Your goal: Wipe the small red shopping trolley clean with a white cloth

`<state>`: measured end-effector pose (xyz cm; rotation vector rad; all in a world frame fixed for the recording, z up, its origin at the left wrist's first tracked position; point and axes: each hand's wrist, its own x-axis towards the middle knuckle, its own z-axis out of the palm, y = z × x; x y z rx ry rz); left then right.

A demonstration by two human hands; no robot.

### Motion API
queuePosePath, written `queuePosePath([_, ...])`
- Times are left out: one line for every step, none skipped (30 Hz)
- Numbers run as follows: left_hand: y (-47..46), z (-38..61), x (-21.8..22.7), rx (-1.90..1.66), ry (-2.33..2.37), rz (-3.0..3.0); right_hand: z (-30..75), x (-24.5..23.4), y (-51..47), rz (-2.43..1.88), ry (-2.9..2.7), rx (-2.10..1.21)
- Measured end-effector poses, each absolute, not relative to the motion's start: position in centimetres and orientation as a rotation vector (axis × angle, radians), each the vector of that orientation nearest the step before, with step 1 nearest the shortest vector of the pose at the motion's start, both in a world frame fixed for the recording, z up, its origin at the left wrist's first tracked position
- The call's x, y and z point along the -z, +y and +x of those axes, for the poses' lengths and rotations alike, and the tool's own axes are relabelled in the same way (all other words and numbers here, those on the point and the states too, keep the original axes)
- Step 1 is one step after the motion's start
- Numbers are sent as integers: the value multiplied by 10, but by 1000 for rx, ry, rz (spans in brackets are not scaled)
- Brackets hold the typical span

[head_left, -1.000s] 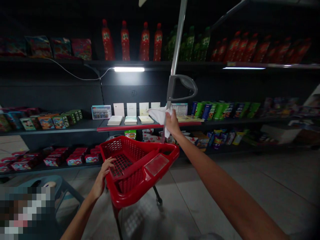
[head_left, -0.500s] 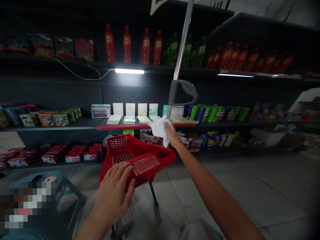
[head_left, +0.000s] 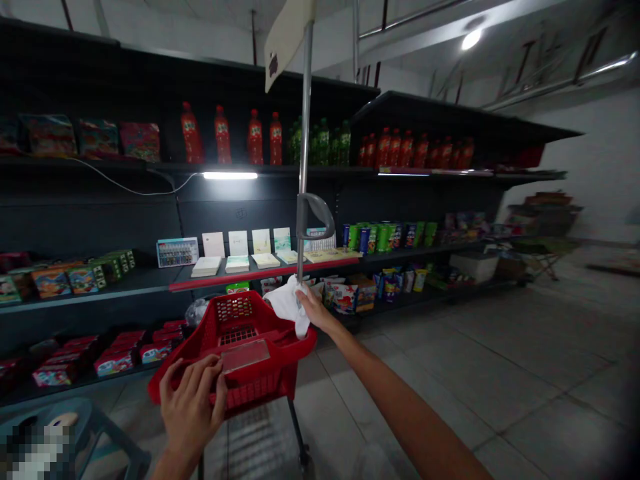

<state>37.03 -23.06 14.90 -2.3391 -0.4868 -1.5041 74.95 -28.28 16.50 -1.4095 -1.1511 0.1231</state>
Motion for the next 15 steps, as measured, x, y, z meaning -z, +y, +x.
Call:
queuePosePath([-224, 367, -147, 1499, -501, -2349, 744, -164, -285, -1413, -1147, -102])
queuePosePath([-217, 364, -144, 1495, -508, -2360, 737, -162, -286, -1407, -1147, -84])
queuePosePath([-211, 361, -142, 1502, -514, -2366, 731, -160, -288, -1400, -1154, -72])
queuePosePath([-204, 357, -139, 1507, -525, -2375, 723, -157, -289, -1394, -1161, -62])
queuePosePath([-198, 354, -137, 1515, -540, -2380, 716, -154, -291, -1390, -1165, -54])
queuePosePath([-192, 351, -135, 1519, -557, -2382, 709, -150, -292, -1387, -1166, -47])
queuePosePath([-186, 348, -133, 1519, -573, -2387, 702, -146, -293, -1386, -1165, -44])
queuePosePath([-181, 345, -131, 1519, -586, -2391, 695, -141, -294, -1385, -1161, -45])
queuePosePath([-175, 342, -130, 1520, -600, -2396, 689, -136, -294, -1387, -1154, -49])
queuePosePath([-171, 340, -129, 1522, -620, -2403, 683, -132, -294, -1389, -1148, -58])
queuePosePath([-166, 337, -129, 1523, -647, -2407, 677, -127, -294, -1393, -1145, -71])
queuePosePath([-163, 334, -129, 1519, -683, -2407, 672, -122, -294, -1397, -1144, -84])
queuePosePath([-161, 332, -130, 1504, -727, -2401, 667, -118, -294, -1400, -1145, -94])
queuePosePath([-160, 330, -132, 1485, -777, -2387, 662, -113, -294, -1402, -1150, -100])
queuePosePath([-160, 329, -135, 1469, -827, -2367, 658, -109, -293, -1402, -1161, -100])
